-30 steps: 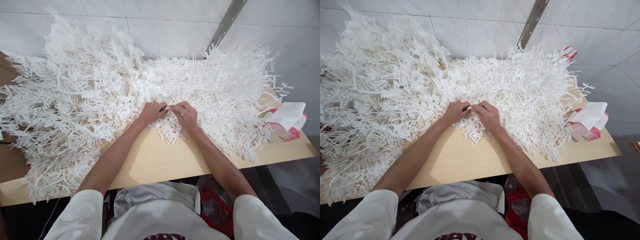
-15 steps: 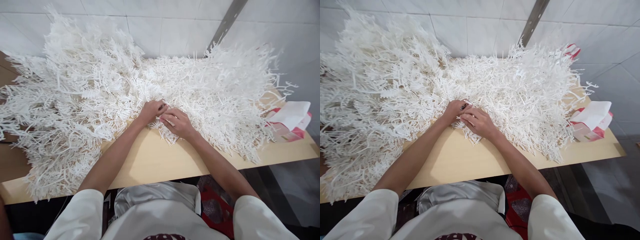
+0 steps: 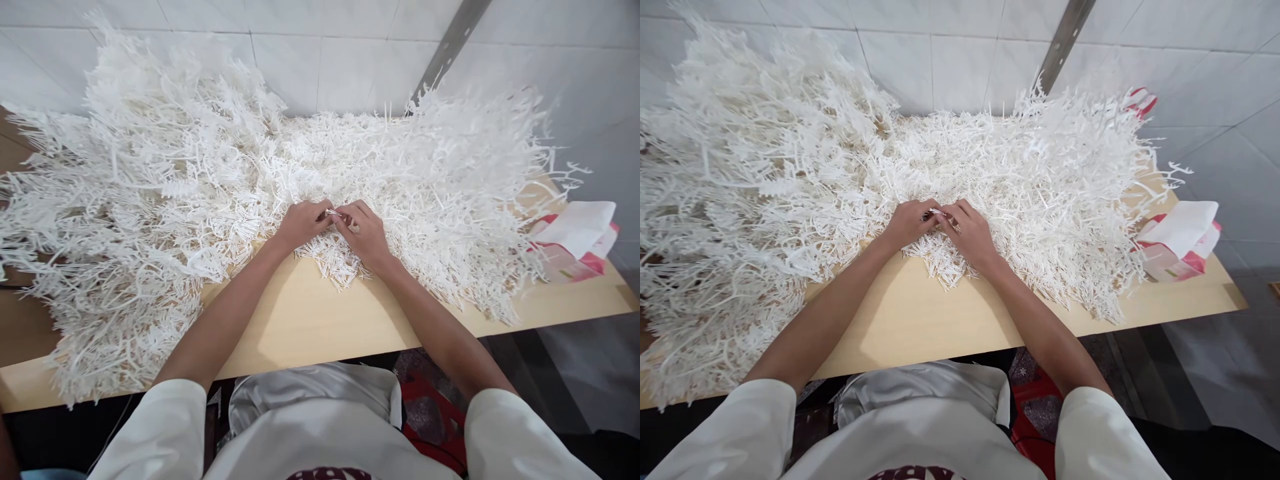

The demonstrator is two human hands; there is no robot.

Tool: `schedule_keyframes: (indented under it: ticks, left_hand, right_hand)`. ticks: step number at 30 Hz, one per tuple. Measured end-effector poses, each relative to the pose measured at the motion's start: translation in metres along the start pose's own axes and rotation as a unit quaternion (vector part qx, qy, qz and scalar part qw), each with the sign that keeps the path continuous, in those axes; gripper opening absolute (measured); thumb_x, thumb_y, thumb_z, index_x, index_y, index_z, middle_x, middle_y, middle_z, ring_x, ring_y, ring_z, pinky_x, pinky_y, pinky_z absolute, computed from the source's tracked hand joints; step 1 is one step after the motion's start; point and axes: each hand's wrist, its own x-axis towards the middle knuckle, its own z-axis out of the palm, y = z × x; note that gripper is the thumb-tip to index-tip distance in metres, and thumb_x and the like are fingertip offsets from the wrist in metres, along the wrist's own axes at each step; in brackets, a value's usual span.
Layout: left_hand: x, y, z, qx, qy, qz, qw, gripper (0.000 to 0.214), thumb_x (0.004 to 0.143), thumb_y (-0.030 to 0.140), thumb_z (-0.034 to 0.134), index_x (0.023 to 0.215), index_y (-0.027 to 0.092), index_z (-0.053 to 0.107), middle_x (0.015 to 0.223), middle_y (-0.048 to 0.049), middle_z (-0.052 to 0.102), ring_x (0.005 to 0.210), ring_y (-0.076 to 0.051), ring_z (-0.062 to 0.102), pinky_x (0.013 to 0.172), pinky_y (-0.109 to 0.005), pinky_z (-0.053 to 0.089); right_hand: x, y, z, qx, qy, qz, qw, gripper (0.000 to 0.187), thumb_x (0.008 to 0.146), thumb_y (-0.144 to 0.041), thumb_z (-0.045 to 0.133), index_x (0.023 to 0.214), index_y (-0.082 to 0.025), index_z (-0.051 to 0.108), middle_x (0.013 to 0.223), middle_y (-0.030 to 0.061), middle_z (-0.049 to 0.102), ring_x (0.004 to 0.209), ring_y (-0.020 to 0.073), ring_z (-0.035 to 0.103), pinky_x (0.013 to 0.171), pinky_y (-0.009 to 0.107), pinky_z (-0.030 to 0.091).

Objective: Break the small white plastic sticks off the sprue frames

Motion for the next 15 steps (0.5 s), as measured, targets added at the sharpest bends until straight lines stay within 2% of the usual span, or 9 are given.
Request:
schedule_keyframes:
  ticks: [6, 15]
  left_hand:
    - [-0.0007, 0.0006, -0.0015, 0.001, -0.010, 0.033, 0.999, 0.043, 0.100, 0.046, 0.030, 0.085, 0.020, 0.061, 0.075, -0.0044, 0.068, 0.072, -0.019, 0.062, 0.056, -0.027, 0.029]
    - [-0.0025, 0.0039, -0.0008, -0.042, -0.011, 0.037, 0.998, 0.048, 0.101, 0.048, 0.026, 0.080, 0.021, 0.059, 0.072, -0.0027, 0.067, 0.068, -0.018, 0.058, 0.058, -0.027, 0.028]
  right_hand:
    - [-0.0013, 0.0006, -0.0020, 0.028, 0.012, -0.072, 0.997, 0.016, 0.096, -0.029, 0.051, 0.094, -0.023, 0.065, 0.087, 0.0037, 0.069, 0.081, 0.0136, 0.064, 0.070, 0.028, 0.052]
    - [0.0011, 0.0042, -0.0078, 0.046, 0.014, -0.110, 0.993, 0.013, 0.095, -0.026, 0.053, 0.088, -0.021, 0.063, 0.079, 0.0024, 0.066, 0.073, 0.0127, 0.061, 0.066, 0.027, 0.050]
